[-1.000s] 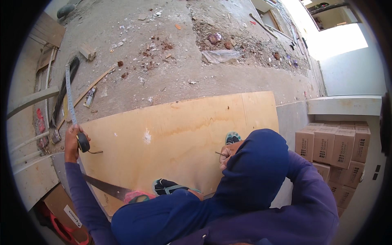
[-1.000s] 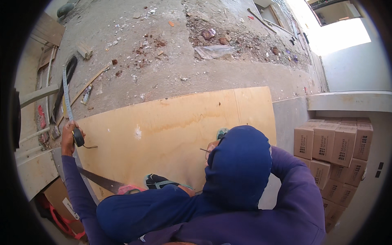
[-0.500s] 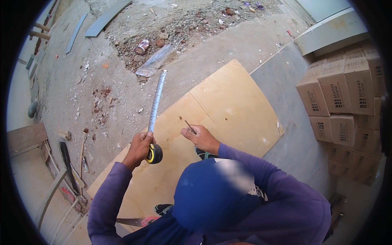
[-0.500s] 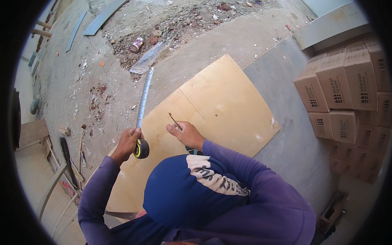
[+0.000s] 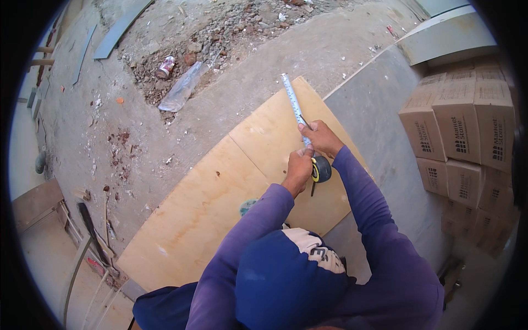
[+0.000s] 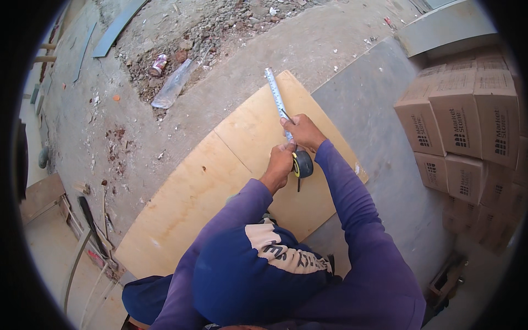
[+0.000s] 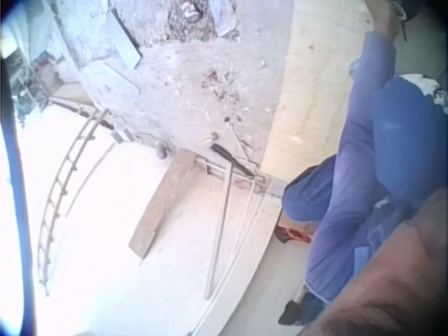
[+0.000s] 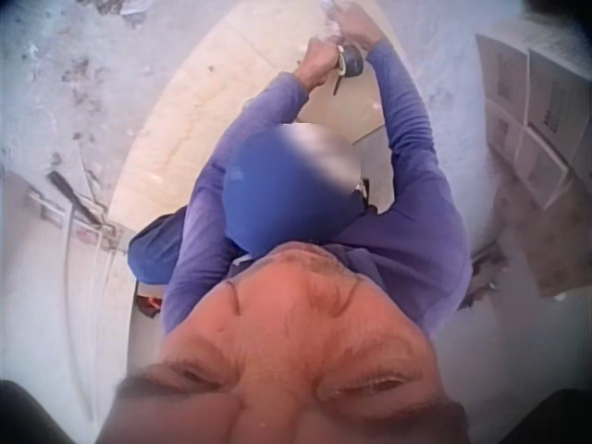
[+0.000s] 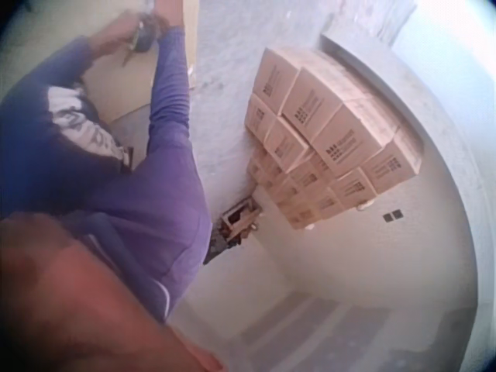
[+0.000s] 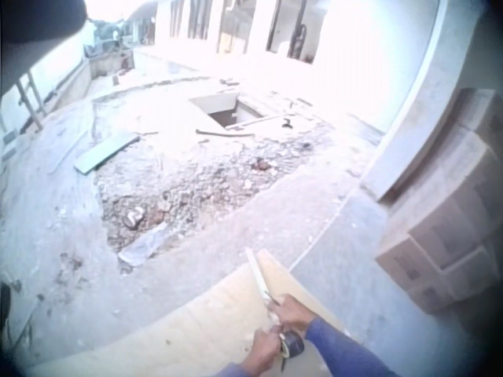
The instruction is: The person looks inside a red bag and a bucket, then measures a wooden board with a tape measure and pencil. The person uses a straight edge to mark a line and then cuts the wood along the mark with a hand saw.
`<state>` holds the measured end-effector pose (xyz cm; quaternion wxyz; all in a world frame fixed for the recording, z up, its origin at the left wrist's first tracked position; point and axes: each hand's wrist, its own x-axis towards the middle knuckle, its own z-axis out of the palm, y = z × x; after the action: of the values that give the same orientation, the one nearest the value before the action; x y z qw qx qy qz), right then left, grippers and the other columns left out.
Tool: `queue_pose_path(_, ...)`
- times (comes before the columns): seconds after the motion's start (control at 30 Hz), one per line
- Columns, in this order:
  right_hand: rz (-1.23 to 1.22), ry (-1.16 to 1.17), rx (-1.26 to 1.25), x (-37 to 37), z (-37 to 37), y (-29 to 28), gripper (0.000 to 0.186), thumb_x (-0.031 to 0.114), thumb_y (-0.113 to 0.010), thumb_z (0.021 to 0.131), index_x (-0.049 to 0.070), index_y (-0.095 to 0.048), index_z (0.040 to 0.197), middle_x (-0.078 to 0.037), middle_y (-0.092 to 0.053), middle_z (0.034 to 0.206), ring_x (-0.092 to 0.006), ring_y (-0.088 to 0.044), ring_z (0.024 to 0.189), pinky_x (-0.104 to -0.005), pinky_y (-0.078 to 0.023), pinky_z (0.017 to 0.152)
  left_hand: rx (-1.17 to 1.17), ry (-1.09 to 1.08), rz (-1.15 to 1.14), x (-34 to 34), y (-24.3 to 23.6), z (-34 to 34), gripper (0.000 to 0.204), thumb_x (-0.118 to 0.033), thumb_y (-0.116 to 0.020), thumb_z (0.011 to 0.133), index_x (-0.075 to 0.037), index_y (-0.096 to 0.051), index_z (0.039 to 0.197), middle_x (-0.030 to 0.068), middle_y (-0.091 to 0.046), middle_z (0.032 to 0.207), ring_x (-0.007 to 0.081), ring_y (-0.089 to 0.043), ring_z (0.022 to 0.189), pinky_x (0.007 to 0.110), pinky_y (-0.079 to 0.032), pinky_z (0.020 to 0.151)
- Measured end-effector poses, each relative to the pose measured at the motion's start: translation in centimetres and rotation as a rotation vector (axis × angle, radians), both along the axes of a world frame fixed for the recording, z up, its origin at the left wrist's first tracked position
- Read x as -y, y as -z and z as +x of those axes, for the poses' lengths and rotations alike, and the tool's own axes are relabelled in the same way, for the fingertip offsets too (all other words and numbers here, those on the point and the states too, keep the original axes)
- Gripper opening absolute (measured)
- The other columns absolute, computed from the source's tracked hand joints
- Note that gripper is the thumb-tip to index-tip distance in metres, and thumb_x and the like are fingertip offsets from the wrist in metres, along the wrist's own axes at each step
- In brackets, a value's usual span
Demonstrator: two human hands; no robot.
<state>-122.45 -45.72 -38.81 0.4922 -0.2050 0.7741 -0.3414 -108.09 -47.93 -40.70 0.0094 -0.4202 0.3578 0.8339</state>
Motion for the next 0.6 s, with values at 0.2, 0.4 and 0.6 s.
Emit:
queue_pose_path(0.2, 0.245, -0.269, -0.078, -2.0, -5.2, 1.4, 0.051, 0.044, -0.059, 0.11, -0.001, -0.067, 0.086, -0.005, -0.062, 0.074, -0.0137, -0.055, 0.068, -0.0361, -0.048, 0.066, -0.108, 0.028, 0.319, -2.7, 0.1, -3.1, 0.044, -0.039, -0.043, 0.117, -0.002, -0.067, 0.114, 0.0068, -0.073, 0.095, 0.0187, -0.072, 0.084, 0.037, -0.061, 0.086)
queue_pose_path(0.4, 0.261, -0.325, -0.085, -2.8, -9.4, 1.3, 0.053, 0.046, -0.058, 0.109, -0.003, -0.072, 0.095, -0.007, -0.068, 0.082, -0.0161, -0.059, 0.078, -0.0364, -0.049, 0.075, -0.162, 0.433, -0.296, -1.0, 0.5, -3.3, 0.033, -0.024, -0.053, 0.109, 0.002, -0.061, 0.127, 0.0146, -0.072, 0.112, 0.0317, -0.07, 0.111, 0.047, -0.054, 0.099)
queue_pose_path(0.6, 0.277, -0.365, -0.03, -3.4, -11.8, 2.2, 0.053, 0.047, -0.061, 0.107, -0.004, -0.075, 0.102, -0.009, -0.072, 0.088, -0.0167, -0.061, 0.081, -0.0368, -0.052, 0.078, -0.172, 0.256, -1.438, 0.4, 1.0, -4.7, 0.067, -0.007, -0.059, 0.09, 0.001, -0.046, 0.155, 0.0246, -0.052, 0.151, 0.0429, -0.051, 0.139, 0.053, -0.041, 0.114)
